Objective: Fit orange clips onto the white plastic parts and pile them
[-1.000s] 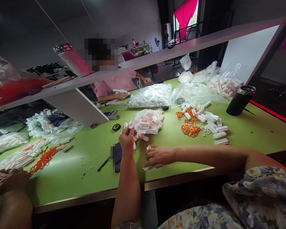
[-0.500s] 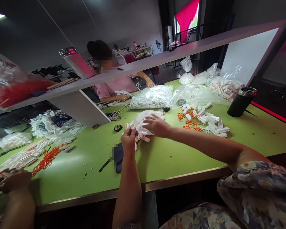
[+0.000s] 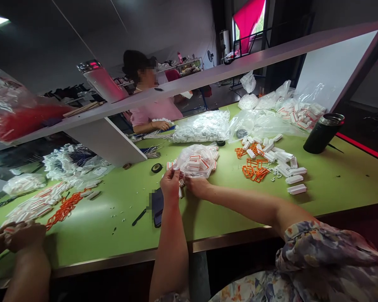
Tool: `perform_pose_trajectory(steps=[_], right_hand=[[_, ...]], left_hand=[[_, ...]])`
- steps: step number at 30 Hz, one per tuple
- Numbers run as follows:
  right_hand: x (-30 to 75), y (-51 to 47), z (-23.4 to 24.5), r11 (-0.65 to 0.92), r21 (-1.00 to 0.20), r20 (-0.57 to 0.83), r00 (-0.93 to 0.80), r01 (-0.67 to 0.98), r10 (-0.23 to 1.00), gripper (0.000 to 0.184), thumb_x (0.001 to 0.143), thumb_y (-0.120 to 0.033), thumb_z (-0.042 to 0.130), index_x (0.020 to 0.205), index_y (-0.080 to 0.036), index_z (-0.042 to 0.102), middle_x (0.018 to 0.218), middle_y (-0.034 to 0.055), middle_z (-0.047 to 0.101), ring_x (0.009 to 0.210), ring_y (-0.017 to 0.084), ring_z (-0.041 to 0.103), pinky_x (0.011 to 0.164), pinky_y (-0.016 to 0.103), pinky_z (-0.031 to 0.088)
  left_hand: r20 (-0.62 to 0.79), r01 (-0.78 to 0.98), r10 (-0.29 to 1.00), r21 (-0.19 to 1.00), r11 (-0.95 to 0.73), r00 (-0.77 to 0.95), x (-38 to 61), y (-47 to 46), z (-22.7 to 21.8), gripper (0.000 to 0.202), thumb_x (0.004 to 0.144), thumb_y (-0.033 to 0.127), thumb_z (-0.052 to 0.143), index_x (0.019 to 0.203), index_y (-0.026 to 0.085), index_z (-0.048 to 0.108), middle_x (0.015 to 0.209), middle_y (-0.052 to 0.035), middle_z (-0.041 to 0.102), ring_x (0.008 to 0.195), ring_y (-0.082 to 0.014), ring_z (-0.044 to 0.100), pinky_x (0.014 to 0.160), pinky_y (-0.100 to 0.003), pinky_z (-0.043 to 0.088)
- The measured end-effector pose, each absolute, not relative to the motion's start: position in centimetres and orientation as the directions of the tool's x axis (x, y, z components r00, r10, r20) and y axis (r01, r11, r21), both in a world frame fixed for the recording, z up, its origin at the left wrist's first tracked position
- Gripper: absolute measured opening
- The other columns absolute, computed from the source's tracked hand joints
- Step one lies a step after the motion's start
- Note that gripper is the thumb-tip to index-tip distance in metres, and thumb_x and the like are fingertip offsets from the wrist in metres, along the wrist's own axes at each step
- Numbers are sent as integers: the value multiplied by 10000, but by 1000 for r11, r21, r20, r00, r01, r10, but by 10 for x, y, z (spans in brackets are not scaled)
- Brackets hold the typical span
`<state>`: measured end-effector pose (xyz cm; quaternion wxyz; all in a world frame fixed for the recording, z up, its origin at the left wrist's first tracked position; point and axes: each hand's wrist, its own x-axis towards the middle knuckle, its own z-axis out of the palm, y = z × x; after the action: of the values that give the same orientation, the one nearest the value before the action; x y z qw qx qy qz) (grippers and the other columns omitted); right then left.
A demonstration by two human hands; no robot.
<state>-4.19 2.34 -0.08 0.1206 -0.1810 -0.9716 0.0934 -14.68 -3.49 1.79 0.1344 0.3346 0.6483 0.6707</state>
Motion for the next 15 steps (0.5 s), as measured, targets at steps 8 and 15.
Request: perform_pose_trajectory(steps=[8,15], right_hand=[[16,27,-24,936,-301,354,-890,183,288,399,936,-136,472,1312,-193,595,1325,121,602,1075,217,626,902,333,517],[46,22,-23,852,-513,367,-870,107,330,374,953,-235,528,1318,-209,601,1158,99,680,1049,197,634,926,344,505]], left_hand=[[268,211,623,963,-165,-735,-145,-34,18,433,763,444,679,1071,145,731,690,-11,687,599,-125,624,632,-255,525],[269,213,625,963,-165,-733,-148,-33,13,438,760,450,683,1058,132,730,666,-11,678,590,-125,615,605,-247,510]])
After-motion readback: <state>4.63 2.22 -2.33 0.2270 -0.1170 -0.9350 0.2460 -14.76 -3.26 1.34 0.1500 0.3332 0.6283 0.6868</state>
